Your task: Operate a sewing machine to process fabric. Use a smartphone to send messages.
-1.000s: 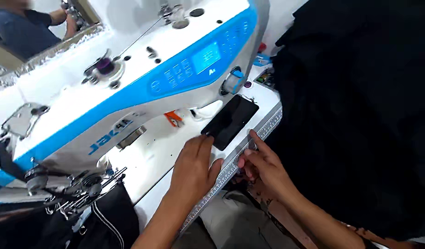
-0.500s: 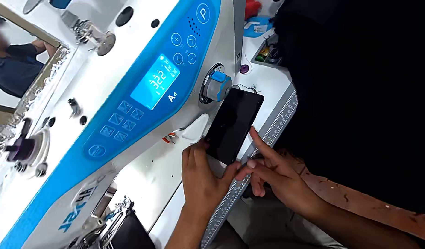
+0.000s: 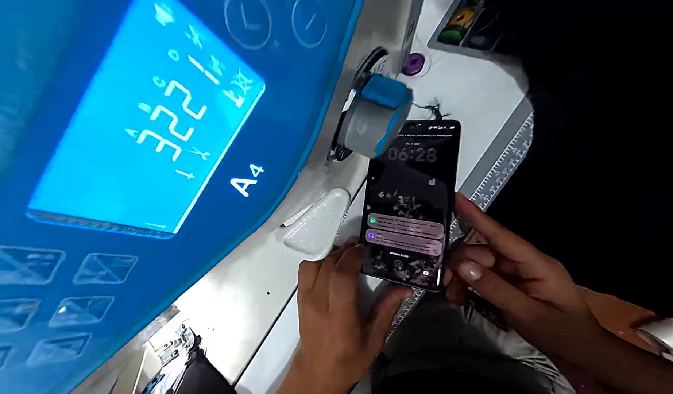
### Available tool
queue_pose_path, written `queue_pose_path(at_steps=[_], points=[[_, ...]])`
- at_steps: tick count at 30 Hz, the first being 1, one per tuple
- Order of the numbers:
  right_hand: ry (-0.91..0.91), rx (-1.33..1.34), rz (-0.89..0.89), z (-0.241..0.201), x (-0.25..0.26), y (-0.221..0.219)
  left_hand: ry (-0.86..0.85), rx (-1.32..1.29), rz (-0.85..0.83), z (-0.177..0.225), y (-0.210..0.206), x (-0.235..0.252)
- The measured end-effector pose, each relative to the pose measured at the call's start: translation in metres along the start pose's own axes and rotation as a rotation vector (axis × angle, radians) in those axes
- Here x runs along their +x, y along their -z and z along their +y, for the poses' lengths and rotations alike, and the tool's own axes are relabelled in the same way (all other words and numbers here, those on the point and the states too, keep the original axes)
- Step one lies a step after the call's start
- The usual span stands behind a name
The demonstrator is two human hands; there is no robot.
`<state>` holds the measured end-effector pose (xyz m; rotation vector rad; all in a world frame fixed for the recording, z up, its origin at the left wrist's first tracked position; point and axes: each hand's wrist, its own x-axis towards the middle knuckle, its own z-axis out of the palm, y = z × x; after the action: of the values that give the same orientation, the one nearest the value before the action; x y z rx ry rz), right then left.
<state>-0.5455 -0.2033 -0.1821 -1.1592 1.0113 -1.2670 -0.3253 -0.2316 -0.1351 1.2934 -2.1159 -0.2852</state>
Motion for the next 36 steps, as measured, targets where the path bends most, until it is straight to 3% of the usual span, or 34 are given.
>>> queue_pose_path(at_steps=[8, 12, 16, 19, 25, 36], points=[[0.021, -0.003, -0.037, 0.000, 0.001, -0.001, 0.023, -0.022, -0.034, 0.001, 0.002, 0.002], [0.042, -0.032, -0.025, 0.001, 0.002, -0.002, 0.242, -0.206, -0.225, 0.003, 0.028, 0.014], [0.066, -0.045, -0.029, 0.002, 0.001, -0.002, 0.474, -0.379, -0.550, -0.009, 0.046, 0.048], [0.061, -0.046, -0.037, 0.002, 0.002, -0.002, 0.586, -0.332, -0.723, -0.006, 0.046, 0.075], [0.062, -0.052, -0.033, 0.003, 0.002, -0.002, 0.526, -0.021, -0.865, 0.011, 0.042, 0.100], [0.041, 0.007, -0.086, 0.004, 0.003, 0.003, 0.482, 0.187, -0.941, 0.025, 0.037, 0.111]])
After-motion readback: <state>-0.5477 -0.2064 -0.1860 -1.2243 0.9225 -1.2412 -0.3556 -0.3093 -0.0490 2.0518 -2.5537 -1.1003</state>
